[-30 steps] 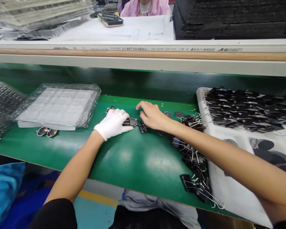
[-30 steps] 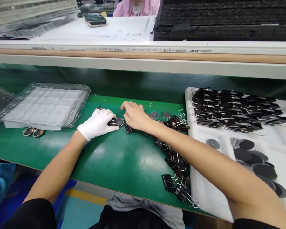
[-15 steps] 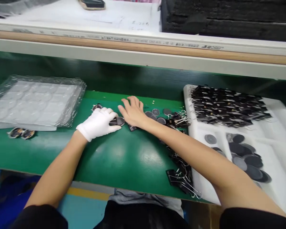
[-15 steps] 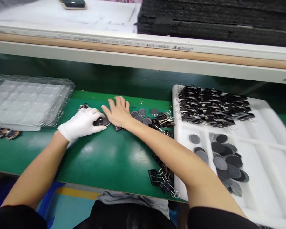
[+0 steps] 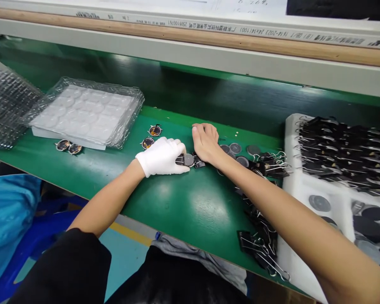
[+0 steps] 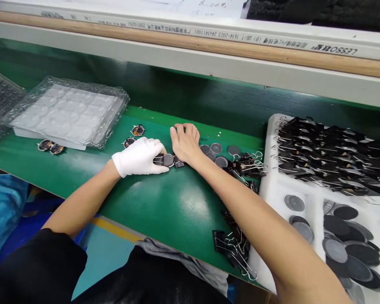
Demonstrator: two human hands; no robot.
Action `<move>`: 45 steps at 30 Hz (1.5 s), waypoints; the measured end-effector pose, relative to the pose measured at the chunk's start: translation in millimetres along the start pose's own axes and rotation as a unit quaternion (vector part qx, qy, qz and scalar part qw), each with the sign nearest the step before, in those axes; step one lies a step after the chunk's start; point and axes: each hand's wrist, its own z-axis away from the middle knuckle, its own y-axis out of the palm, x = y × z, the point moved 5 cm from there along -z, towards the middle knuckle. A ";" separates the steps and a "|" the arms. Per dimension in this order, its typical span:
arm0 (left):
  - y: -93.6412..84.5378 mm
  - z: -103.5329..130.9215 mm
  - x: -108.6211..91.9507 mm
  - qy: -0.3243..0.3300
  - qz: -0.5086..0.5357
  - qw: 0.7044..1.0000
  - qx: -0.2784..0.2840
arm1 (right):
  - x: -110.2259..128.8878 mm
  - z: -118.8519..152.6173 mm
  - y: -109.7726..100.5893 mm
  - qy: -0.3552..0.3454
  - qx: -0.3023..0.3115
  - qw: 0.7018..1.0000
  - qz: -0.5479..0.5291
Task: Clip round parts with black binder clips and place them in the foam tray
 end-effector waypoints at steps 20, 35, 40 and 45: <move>3.9 2.9 -16.8 -0.048 -0.026 0.999 0.006 | 1.0 0.5 -1.0 0.020 0.005 1.000 0.018; -8.2 9.0 6.3 -0.075 0.294 0.953 0.004 | 20.8 -10.1 -63.7 0.040 0.004 0.969 -0.242; -7.4 9.6 8.1 -0.100 0.610 0.784 0.064 | 31.8 35.4 -97.0 -0.044 0.189 0.966 -0.172; -9.7 9.6 -7.7 -0.109 0.540 0.831 0.070 | 10.4 70.0 -91.2 0.039 0.195 0.942 -0.269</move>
